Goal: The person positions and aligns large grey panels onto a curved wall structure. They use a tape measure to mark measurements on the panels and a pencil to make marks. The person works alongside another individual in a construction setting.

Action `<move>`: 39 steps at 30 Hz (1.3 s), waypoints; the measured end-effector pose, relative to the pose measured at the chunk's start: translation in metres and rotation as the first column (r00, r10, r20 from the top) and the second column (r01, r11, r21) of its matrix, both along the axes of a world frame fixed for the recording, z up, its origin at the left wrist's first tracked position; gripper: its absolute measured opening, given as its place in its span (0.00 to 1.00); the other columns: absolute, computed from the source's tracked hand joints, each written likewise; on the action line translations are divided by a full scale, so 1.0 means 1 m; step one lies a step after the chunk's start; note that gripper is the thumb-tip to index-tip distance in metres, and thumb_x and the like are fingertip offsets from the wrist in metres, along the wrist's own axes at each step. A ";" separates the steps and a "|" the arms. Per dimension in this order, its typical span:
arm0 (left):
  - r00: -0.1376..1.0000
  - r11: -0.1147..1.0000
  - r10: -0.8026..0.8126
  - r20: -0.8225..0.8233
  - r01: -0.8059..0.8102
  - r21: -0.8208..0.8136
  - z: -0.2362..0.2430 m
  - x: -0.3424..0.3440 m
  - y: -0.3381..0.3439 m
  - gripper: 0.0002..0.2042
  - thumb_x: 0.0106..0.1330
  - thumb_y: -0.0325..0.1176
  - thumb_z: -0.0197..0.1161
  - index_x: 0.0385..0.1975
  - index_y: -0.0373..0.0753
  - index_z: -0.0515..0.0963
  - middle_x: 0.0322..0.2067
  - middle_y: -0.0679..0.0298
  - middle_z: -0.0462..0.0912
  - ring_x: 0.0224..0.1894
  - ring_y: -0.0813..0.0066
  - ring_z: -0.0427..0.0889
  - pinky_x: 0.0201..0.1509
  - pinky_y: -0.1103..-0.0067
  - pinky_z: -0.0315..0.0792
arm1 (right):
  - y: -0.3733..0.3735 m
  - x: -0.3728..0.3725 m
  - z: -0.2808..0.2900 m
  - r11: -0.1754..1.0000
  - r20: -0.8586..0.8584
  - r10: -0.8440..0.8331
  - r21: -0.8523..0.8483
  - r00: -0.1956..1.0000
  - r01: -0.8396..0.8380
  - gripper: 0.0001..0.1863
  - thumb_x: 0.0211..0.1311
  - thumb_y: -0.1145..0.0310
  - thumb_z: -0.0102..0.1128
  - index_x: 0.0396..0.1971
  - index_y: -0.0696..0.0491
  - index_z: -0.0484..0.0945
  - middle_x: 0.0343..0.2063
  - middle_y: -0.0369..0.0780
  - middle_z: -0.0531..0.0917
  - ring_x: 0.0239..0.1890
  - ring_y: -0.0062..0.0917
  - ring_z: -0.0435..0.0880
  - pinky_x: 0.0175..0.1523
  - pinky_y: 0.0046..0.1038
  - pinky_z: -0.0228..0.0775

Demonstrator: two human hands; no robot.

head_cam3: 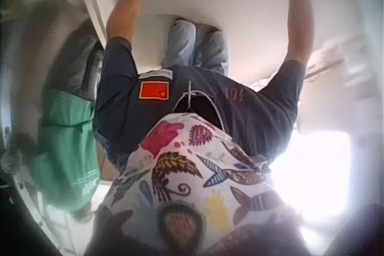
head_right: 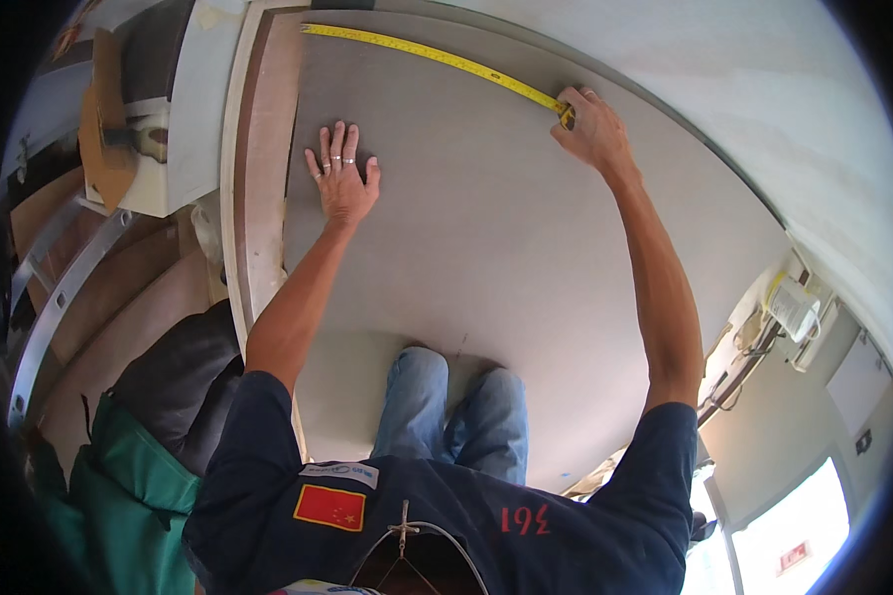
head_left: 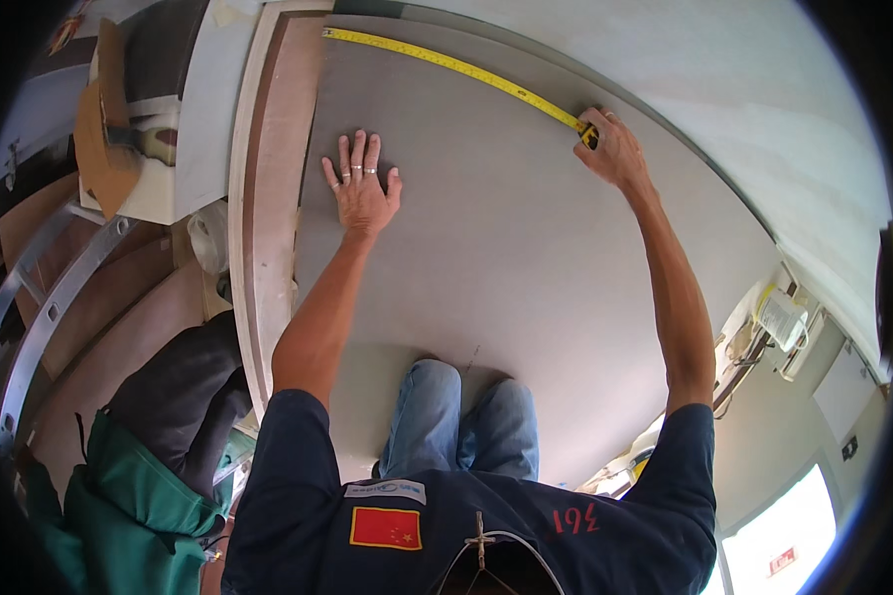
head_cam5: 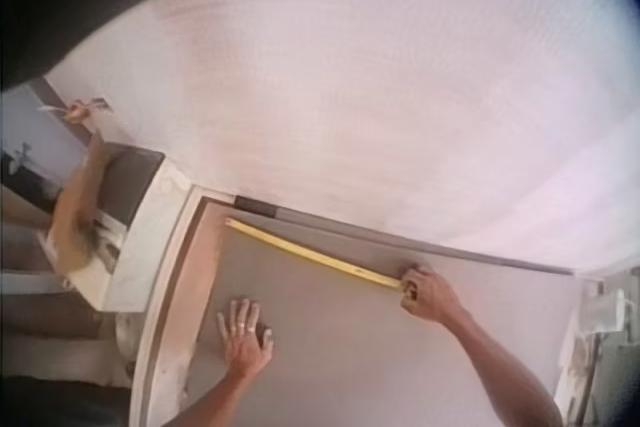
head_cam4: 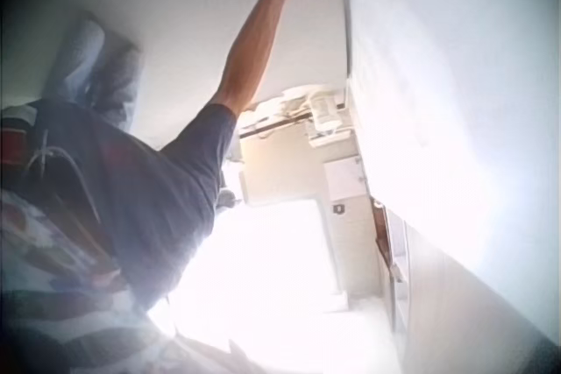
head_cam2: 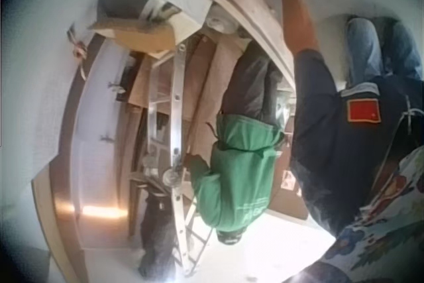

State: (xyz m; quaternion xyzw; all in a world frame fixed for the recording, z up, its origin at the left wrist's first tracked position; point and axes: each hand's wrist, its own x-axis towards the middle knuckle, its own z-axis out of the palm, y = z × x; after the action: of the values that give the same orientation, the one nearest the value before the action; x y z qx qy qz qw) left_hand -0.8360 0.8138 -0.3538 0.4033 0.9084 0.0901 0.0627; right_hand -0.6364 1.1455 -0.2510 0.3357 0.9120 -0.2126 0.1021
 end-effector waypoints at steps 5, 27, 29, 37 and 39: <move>0.999 1.000 -0.022 -0.047 0.023 0.009 -0.002 0.002 0.004 0.32 0.63 0.46 0.53 0.67 0.45 0.57 0.69 0.64 0.54 0.73 0.61 0.43 0.72 0.52 0.31 | 0.019 0.028 -0.009 0.998 -0.011 0.003 0.060 1.000 -0.003 0.23 0.45 0.65 0.60 0.45 0.48 0.72 0.40 0.41 0.78 0.46 0.37 0.77 0.49 0.40 0.69; 0.982 0.984 -0.068 -0.176 0.094 0.148 -0.004 0.001 0.047 0.28 0.65 0.42 0.54 0.65 0.45 0.60 0.65 0.60 0.60 0.69 0.57 0.54 0.69 0.47 0.44 | 0.107 0.244 -0.053 0.941 0.025 -0.138 0.316 0.990 0.123 0.30 0.55 0.66 0.56 0.58 0.24 0.70 0.49 0.35 0.75 0.50 0.27 0.75 0.57 0.31 0.74; 0.965 0.948 -0.158 -0.210 0.208 0.240 0.014 0.019 0.102 0.28 0.65 0.42 0.55 0.64 0.45 0.60 0.65 0.59 0.60 0.69 0.56 0.55 0.68 0.45 0.45 | 0.108 0.243 -0.054 0.926 0.020 -0.160 0.348 0.987 0.143 0.30 0.55 0.66 0.56 0.58 0.23 0.70 0.49 0.34 0.75 0.50 0.26 0.75 0.57 0.30 0.74; 0.965 0.940 -0.112 -0.239 0.181 0.291 -0.013 0.039 0.204 0.28 0.68 0.47 0.47 0.67 0.46 0.57 0.69 0.59 0.53 0.72 0.56 0.46 0.69 0.45 0.39 | 0.101 0.240 -0.043 0.900 -0.025 -0.130 0.416 0.991 0.128 0.26 0.58 0.60 0.57 0.58 0.24 0.70 0.49 0.36 0.76 0.49 0.28 0.75 0.56 0.32 0.74; 0.960 0.934 -0.110 -0.256 0.188 0.304 -0.023 0.038 0.200 0.28 0.69 0.47 0.45 0.68 0.45 0.56 0.69 0.59 0.51 0.72 0.55 0.44 0.70 0.47 0.37 | 0.107 0.240 -0.022 0.947 0.024 -0.230 0.237 0.973 0.218 0.27 0.56 0.62 0.60 0.58 0.35 0.71 0.52 0.41 0.74 0.54 0.35 0.71 0.59 0.42 0.64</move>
State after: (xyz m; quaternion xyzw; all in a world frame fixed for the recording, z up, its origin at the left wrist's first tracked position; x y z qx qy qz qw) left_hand -0.7983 1.0139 -0.3769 0.4841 0.8486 0.1851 -0.1059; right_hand -0.3966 1.2525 -0.2732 0.4521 0.8836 -0.1060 0.0605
